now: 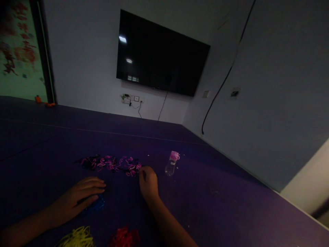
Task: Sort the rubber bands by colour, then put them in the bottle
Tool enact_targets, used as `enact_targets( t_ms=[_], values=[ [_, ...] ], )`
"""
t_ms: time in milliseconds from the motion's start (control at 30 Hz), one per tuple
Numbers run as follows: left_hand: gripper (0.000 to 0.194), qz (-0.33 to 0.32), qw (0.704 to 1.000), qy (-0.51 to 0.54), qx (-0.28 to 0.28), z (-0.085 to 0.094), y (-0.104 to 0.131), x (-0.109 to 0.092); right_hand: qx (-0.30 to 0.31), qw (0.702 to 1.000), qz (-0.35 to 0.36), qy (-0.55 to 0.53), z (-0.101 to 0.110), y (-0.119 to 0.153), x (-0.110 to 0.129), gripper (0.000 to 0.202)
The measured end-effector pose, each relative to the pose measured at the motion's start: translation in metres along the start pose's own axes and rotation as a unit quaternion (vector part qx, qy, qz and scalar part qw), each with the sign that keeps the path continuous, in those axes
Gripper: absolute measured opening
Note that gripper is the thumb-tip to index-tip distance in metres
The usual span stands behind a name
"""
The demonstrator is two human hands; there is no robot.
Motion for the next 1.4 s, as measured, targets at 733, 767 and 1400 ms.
enact_targets(
  t_ms=[733,767,1400],
  values=[
    [0.023,-0.025,0.999,-0.030,-0.018,0.002,-0.016,-0.024,0.115,0.976,0.040,0.180,-0.008,0.010,0.001,0.032],
    [0.023,-0.025,0.999,-0.034,-0.020,0.002,-0.016,-0.024,0.106,0.975,0.035,0.191,-0.007,0.011,-0.001,0.031],
    [0.022,-0.055,0.997,-0.055,-0.020,0.002,-0.017,-0.024,0.234,0.957,0.108,0.135,-0.021,0.008,0.003,0.033]
  ],
)
Point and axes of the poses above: each hand's wrist, its own y-axis away from the middle knuckle, its own z-axis out of the back of the hand, x = y × z, the point moved 5 cm from there along -y, towards the middle knuckle, and after that the axes turned 8 degrees about -y, right-handed, at the moved point
